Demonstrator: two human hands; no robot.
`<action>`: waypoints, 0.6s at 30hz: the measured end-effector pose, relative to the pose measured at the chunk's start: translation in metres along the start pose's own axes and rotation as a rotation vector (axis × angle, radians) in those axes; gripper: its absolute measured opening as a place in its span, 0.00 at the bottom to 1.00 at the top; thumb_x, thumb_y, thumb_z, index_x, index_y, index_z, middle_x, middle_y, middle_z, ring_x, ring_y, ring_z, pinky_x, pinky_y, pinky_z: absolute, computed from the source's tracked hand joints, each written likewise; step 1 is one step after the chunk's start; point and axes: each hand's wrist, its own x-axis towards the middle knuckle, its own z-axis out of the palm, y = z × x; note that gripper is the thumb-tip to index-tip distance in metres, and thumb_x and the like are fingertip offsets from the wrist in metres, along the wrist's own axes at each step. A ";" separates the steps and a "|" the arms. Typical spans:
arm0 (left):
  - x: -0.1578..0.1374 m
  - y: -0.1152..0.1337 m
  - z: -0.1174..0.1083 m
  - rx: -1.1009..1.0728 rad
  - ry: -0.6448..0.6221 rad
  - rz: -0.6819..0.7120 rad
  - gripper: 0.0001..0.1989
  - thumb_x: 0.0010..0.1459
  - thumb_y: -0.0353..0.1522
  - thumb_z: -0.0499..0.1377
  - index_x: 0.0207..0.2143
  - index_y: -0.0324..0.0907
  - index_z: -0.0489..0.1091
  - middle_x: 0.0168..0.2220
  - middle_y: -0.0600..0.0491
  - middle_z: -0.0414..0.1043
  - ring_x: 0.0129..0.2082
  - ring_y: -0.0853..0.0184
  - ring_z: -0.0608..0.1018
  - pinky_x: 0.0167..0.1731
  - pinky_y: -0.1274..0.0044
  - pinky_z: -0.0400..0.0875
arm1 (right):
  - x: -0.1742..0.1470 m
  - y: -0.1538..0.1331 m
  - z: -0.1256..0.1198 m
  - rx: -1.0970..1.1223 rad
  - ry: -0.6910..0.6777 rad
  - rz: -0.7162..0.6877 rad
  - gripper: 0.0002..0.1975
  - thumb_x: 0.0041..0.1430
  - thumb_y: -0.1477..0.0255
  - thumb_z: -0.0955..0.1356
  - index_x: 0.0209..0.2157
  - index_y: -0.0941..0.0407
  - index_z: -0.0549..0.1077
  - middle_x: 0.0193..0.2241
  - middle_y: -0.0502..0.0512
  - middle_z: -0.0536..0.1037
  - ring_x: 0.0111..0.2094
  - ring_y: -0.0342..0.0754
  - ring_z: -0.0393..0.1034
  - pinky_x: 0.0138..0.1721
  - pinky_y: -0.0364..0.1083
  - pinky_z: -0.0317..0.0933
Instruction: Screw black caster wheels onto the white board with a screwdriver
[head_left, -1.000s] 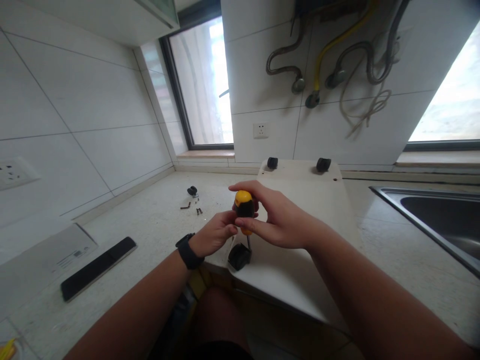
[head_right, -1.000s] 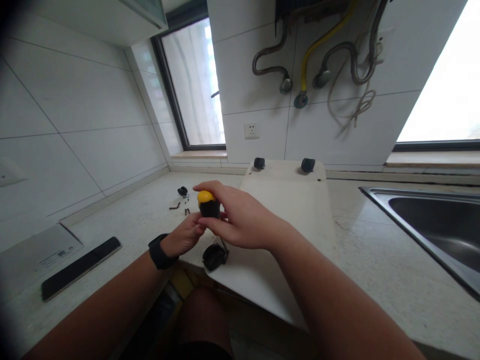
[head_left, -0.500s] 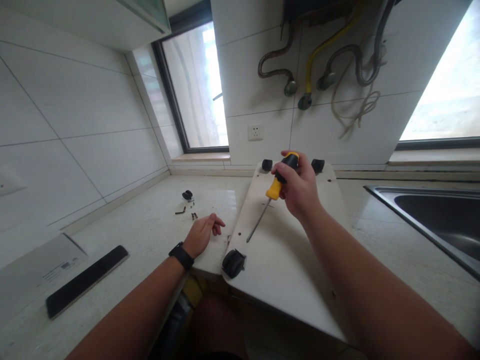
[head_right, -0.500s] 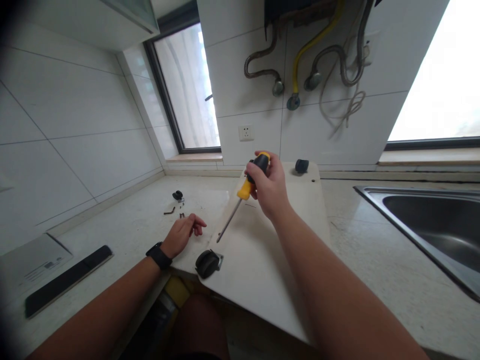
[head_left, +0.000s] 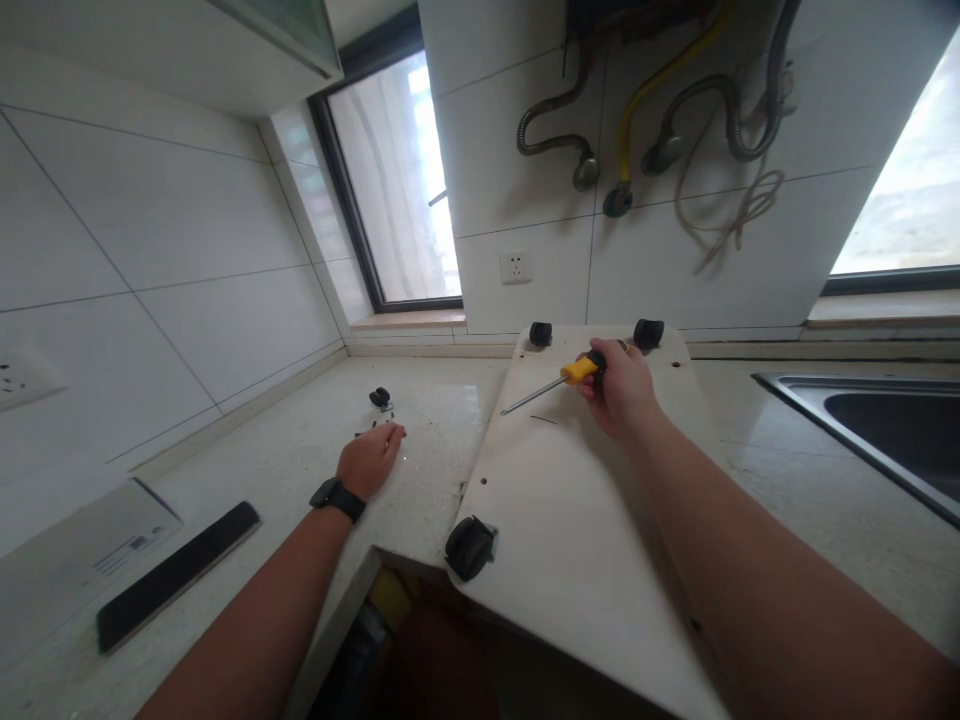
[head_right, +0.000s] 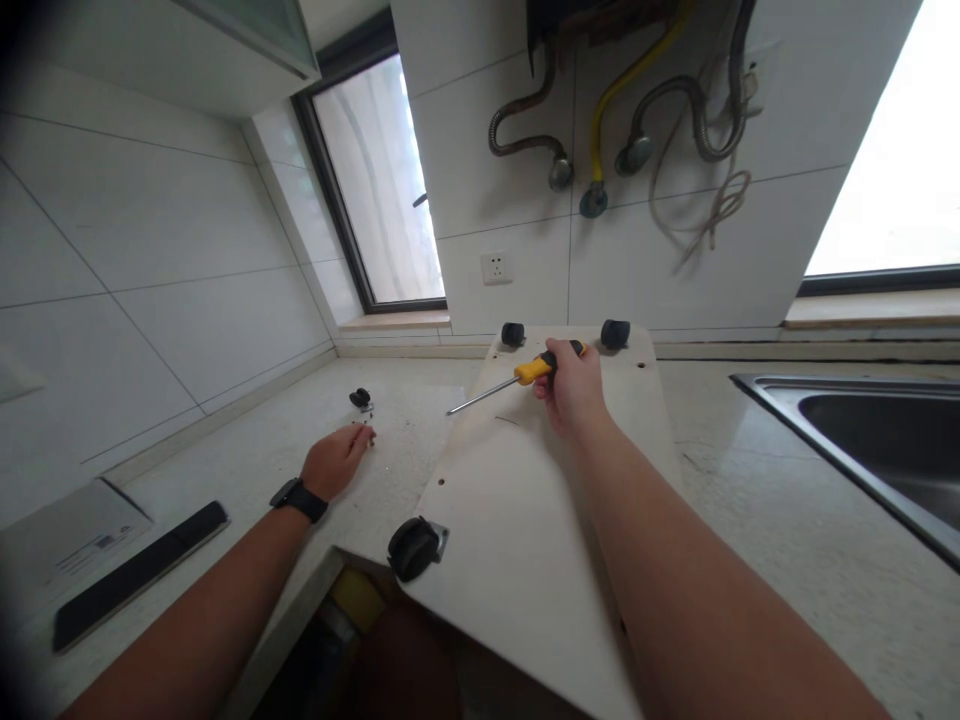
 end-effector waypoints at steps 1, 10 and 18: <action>0.008 -0.011 0.001 0.038 0.023 -0.056 0.23 0.74 0.41 0.43 0.45 0.42 0.75 0.44 0.44 0.81 0.43 0.56 0.81 0.40 0.70 0.69 | 0.000 -0.002 0.000 0.008 -0.002 -0.006 0.20 0.50 0.67 0.73 0.37 0.49 0.58 0.21 0.41 0.72 0.15 0.39 0.59 0.11 0.36 0.51; 0.060 -0.069 0.037 0.282 0.000 -0.205 0.18 0.68 0.41 0.54 0.48 0.41 0.79 0.47 0.40 0.80 0.51 0.51 0.77 0.49 0.67 0.69 | -0.007 -0.009 0.007 -0.010 -0.039 -0.030 0.20 0.48 0.68 0.73 0.37 0.50 0.59 0.22 0.43 0.74 0.14 0.39 0.59 0.11 0.37 0.51; 0.073 -0.083 0.052 0.362 -0.022 -0.152 0.21 0.67 0.46 0.55 0.46 0.45 0.83 0.50 0.41 0.77 0.53 0.47 0.72 0.50 0.64 0.66 | -0.015 -0.005 0.018 -0.077 -0.089 -0.015 0.20 0.47 0.66 0.73 0.38 0.49 0.60 0.23 0.44 0.75 0.15 0.41 0.61 0.11 0.38 0.51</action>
